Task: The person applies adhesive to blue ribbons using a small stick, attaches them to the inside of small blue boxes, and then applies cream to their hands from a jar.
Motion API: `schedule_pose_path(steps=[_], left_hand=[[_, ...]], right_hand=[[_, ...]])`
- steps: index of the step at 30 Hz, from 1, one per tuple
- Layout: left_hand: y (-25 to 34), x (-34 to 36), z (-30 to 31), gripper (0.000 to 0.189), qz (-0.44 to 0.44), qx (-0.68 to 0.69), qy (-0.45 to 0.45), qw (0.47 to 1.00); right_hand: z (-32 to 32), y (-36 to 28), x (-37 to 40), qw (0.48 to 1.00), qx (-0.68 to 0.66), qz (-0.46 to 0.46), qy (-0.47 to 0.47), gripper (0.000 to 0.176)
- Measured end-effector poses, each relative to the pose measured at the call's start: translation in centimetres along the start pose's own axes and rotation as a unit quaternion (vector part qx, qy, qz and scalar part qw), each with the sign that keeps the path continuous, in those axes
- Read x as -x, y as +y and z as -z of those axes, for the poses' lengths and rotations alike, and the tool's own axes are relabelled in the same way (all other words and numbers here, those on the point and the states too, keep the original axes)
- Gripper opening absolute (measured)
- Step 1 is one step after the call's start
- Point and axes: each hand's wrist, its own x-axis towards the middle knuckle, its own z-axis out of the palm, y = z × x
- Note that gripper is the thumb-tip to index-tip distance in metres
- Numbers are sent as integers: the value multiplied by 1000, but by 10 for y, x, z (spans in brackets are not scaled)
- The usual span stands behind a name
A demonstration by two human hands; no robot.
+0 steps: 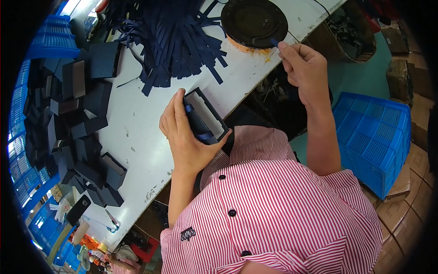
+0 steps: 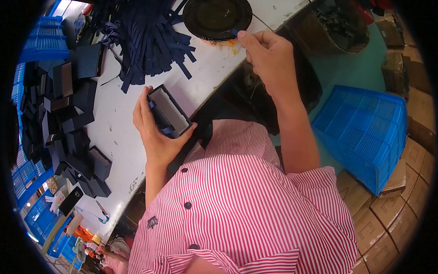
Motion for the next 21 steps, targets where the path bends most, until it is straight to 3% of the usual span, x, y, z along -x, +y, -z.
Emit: schedule_pose_path(steps=[11, 21], left_hand=[[1, 0, 0, 125, 0, -1, -1, 1000], [0, 0, 0, 125, -3, 1, 1, 1000]], right_hand=[[-4, 5, -5, 998, 7, 61, -2, 18], [-5, 3, -2, 999, 19, 49, 4, 19]])
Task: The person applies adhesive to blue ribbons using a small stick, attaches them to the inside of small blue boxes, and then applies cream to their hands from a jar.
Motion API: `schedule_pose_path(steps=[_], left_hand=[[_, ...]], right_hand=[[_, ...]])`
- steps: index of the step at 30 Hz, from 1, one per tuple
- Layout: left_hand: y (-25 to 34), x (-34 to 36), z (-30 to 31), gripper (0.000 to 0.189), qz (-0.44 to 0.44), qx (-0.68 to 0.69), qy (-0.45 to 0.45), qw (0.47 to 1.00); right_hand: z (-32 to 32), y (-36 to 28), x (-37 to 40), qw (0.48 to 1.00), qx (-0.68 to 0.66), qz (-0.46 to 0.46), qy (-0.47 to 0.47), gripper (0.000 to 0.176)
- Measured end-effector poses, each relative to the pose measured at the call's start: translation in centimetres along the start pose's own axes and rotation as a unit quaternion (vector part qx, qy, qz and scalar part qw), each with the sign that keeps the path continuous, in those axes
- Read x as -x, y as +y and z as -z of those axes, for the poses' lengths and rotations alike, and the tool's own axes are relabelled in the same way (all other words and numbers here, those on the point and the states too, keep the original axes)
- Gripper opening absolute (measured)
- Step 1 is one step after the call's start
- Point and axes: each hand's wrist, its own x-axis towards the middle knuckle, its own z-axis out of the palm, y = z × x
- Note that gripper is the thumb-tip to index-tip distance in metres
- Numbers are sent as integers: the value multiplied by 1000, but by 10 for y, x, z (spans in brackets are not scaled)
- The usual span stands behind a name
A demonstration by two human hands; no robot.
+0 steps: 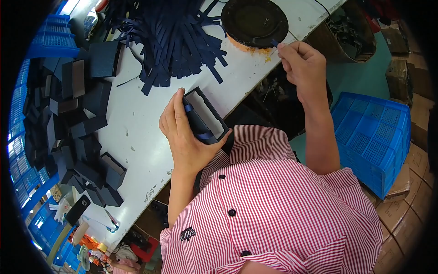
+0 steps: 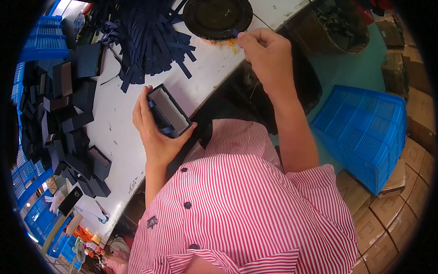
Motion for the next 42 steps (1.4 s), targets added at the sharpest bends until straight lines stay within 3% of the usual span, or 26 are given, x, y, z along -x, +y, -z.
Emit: schedule_pose_path(steps=[5, 14, 20, 29, 42], left_hand=[[1, 0, 0, 123, 1, 1, -1, 1000], [2, 0, 2, 118, 14, 4, -11, 1000], [2, 1, 3, 119, 12, 8, -11, 1000], [1, 0, 4, 119, 10, 17, -12, 1000], [3, -2, 3, 120, 26, 46, -21, 998]], right_hand=[[-2, 6, -5, 1000, -1, 19, -12, 19], [4, -10, 7, 999, 14, -25, -15, 23], [-9, -9, 10, 1000, -5, 12, -22, 26], [-25, 1, 11, 998, 67, 7, 9, 27], [-28, -7, 14, 1000, 12, 9, 4, 24]])
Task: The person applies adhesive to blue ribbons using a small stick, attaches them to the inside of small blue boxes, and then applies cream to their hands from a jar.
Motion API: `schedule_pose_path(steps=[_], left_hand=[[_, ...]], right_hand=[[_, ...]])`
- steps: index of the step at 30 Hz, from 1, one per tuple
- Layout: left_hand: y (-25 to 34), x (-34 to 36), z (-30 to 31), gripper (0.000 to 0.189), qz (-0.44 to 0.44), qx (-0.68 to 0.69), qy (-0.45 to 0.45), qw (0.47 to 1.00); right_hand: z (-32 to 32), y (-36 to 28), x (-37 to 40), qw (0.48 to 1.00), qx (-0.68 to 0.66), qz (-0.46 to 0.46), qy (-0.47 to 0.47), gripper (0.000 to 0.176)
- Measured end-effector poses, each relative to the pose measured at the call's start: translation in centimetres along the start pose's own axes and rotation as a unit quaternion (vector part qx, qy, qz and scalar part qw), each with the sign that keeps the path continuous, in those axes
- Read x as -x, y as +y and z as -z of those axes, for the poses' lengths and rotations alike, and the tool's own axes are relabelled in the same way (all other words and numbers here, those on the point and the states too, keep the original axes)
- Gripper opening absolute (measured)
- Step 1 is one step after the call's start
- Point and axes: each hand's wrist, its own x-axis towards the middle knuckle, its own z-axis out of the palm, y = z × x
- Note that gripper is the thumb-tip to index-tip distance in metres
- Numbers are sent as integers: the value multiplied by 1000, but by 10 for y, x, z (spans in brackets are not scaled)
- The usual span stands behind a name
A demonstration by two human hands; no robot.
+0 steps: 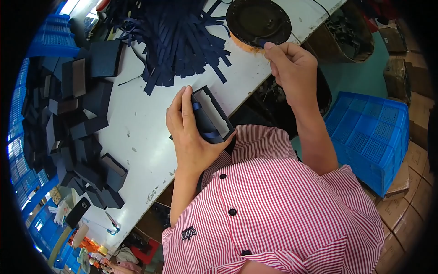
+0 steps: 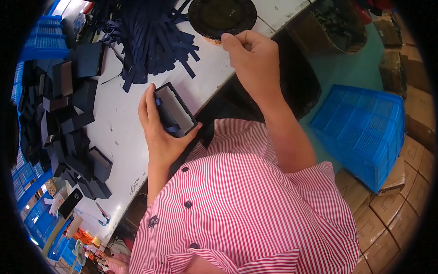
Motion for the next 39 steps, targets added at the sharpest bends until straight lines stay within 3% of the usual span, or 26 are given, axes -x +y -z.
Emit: schedule_pose_path(steps=[8, 11, 16, 21, 26, 39], left_hand=[[-2, 0, 4, 120, 1, 13, 18, 1000], [-1, -3, 8, 119, -24, 10, 46, 999], [-1, -11, 19, 115, -85, 32, 85, 992], [9, -13, 31, 112, -159, -20, 119, 980], [21, -9, 42, 111, -176, -57, 130, 974], [26, -7, 46, 107, -197, -88, 140, 966]], right_hand=[[2, 8, 6, 999, 26, -12, 22, 22], [17, -1, 16, 999, 42, 3, -21, 21], [22, -14, 31, 990, 58, 112, -66, 10], [11, -22, 35, 961, 12, 175, -213, 9], [-10, -34, 40, 937, 16, 209, -278, 9], [-23, -35, 44, 936, 29, 252, -245, 14]])
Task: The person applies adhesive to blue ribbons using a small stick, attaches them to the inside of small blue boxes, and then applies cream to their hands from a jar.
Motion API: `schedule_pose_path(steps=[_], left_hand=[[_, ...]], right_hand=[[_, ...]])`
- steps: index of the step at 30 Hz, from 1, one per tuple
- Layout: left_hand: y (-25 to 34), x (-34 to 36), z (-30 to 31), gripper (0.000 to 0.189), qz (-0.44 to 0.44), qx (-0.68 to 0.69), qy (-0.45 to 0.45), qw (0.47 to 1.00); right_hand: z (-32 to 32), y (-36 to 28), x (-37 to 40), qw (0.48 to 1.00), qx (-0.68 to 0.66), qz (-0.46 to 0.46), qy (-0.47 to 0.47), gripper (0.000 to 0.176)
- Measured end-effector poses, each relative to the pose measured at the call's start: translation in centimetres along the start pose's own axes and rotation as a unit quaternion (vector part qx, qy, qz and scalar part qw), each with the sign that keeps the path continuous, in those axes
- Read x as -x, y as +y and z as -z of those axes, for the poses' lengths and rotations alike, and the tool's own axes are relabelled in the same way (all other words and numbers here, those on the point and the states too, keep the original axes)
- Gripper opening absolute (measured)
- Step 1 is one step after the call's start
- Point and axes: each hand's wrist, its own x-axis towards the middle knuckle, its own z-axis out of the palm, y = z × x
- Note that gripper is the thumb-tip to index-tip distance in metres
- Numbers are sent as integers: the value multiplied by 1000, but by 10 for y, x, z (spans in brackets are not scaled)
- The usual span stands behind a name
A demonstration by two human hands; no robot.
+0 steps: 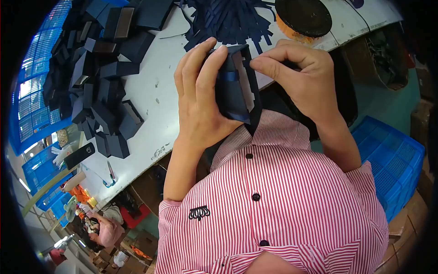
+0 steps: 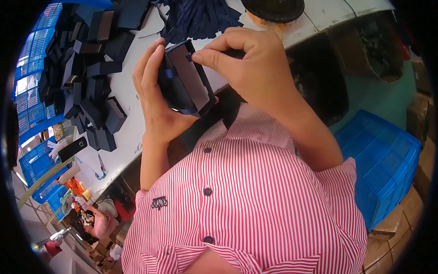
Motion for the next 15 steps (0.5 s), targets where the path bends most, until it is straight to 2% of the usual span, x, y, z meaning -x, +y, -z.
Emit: schedule_pose_path(steps=[5, 8, 15], left_hand=[[1, -2, 0, 106, 1, 0, -1, 1000], [1, 0, -3, 96, 26, 45, 10, 999], [1, -1, -1, 97, 31, 31, -8, 999]], right_hand=[[0, -1, -1, 1000, 9, -25, -4, 15], [-1, -1, -2, 999, 10, -35, -4, 16], [-5, 4, -5, 999, 15, -42, -3, 15]])
